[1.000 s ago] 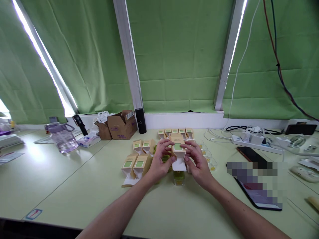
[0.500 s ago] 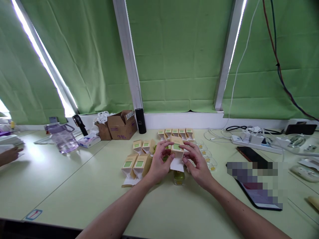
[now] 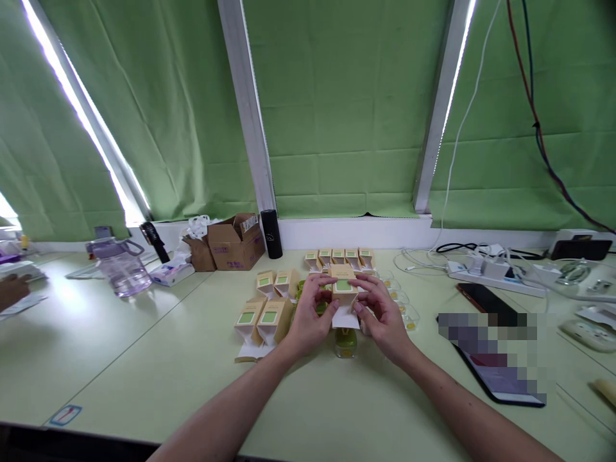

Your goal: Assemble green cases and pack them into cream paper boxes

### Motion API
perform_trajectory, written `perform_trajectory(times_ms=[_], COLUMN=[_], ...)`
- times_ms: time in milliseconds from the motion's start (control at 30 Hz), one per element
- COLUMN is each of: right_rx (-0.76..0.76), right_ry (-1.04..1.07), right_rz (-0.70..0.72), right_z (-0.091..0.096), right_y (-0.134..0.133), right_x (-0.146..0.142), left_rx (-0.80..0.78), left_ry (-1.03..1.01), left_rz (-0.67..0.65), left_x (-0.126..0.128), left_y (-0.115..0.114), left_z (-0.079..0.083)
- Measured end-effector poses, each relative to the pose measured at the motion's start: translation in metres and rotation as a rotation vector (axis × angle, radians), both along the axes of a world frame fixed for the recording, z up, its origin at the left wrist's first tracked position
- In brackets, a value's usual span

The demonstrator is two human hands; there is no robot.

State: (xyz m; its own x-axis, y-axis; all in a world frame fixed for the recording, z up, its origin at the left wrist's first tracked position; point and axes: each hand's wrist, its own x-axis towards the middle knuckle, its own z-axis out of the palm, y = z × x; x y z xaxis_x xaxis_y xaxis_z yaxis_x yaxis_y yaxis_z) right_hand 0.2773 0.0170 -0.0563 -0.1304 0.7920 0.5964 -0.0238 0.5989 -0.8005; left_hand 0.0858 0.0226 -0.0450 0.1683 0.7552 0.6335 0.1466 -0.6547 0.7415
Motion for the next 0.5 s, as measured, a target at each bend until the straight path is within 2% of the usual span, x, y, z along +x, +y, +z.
perform_trajectory(times_ms=[400, 500], right_rx=[-0.03, -0.052], right_ry=[0.053, 0.075], right_rz=[-0.061, -0.06], right_z=[-0.002, -0.001], right_y=[0.0026, 0.0022], right_x=[-0.0036, -0.0039], left_rx=[0.007, -0.019], left_ry=[0.027, 0.051], left_rz=[0.019, -0.013], left_x=[0.0031, -0.0001], left_y=[-0.0057, -0.007], left_z=[0.0015, 0.0018])
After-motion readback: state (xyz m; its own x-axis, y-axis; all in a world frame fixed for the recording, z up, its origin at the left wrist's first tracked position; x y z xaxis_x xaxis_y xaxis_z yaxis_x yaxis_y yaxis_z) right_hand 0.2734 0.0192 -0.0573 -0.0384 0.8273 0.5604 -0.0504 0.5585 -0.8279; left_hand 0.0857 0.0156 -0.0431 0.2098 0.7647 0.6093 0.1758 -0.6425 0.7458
